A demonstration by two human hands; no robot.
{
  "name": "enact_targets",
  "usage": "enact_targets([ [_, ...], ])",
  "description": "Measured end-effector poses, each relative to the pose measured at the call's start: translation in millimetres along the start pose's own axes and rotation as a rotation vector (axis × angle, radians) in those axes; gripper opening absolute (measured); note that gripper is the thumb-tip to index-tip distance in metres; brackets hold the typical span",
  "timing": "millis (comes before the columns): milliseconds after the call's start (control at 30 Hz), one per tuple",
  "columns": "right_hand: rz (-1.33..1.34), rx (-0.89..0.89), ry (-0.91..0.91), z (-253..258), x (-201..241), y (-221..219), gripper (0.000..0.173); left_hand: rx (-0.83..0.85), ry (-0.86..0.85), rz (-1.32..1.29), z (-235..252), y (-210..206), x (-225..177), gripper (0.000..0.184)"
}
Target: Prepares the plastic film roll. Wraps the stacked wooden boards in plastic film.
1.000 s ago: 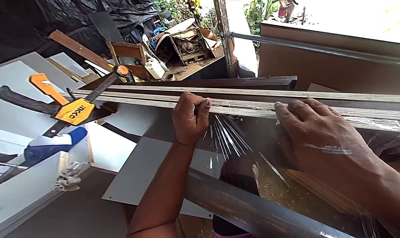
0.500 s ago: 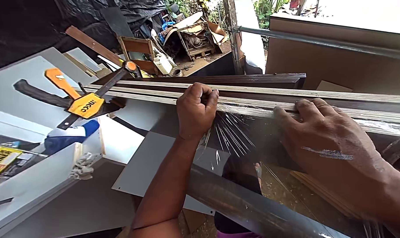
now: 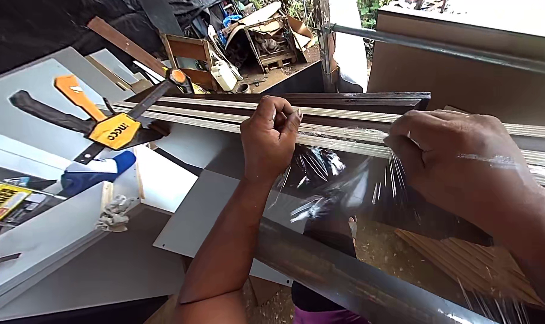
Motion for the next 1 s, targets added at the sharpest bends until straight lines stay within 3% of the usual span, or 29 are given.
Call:
enact_targets([
  [133,-0.087,0.027,-0.126,6,-5,-2,0.017,0.047,-0.014,-0.076,0,2,2,0.020],
  [300,-0.148,0.075,-0.226,12,-5,-6,0.012,0.197,-0.130,-0.160,-4,7,1,0.049],
  [500,-0.183,0.125,-0.302,15,-5,-8,0.009,0.204,-0.091,-0.095,-2,7,2,0.019],
  [567,-0.162,0.112,-0.274,15,-5,-9,0.006,0.206,-0.020,-0.075,1,6,2,0.018],
  [700,-0.091,0.098,-0.134,15,-5,-13,0.020,0.210,0.183,-0.016,6,2,-17,0.009],
  [800,-0.106,0.112,-0.062,12,-5,-18,0.024,0.162,-0.020,-0.008,3,1,-2,0.012],
  [1000,-0.096,0.048,0.044,4,-4,-17,0.021,0.162,-0.162,-0.009,0,2,1,0.022],
])
Point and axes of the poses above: each hand's wrist, its own z-axis towards the middle knuckle, its own y-axis out of the back of the hand, x = y × z, the point moved 6 cm from there along z, towards the middle knuckle, and after that the axes turned 10 degrees about -z, right-handed, at the moved point
